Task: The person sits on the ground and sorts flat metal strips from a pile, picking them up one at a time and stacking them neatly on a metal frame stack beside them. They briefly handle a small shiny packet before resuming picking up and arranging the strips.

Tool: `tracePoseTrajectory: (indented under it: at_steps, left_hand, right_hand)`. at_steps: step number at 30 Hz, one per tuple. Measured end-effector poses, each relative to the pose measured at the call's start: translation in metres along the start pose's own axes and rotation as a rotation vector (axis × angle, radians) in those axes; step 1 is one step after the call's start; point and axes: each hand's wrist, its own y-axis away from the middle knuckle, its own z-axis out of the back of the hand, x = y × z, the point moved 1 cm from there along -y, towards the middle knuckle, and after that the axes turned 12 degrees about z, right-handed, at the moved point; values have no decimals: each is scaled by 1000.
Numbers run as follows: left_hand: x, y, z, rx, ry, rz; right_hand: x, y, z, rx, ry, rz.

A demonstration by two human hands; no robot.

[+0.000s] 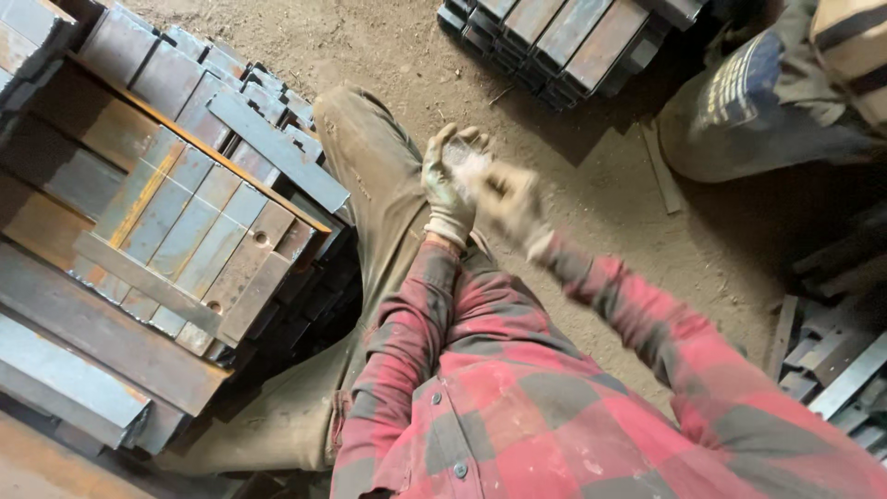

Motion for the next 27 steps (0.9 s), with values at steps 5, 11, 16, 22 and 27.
tracePoseTrajectory:
  at_steps: [5,11,16,22,27]
  left_hand:
    - [2,-6,2,40,29,23]
    - [3,-3,6,-30,7,38]
    - [-1,-3,-2,0,51,67]
    - [-2,1,-4,16,11,41]
    - [-4,6,-5,-10,-111,-4]
  right_hand:
    - [5,4,0,-46,-25,4]
    - [7,3,2,-7,-6,-55]
    - [14,2,-6,-76,-75,-217]
    - [9,3,12,-11,-390,-329]
    - [-23,7,4,-124,-637,-523]
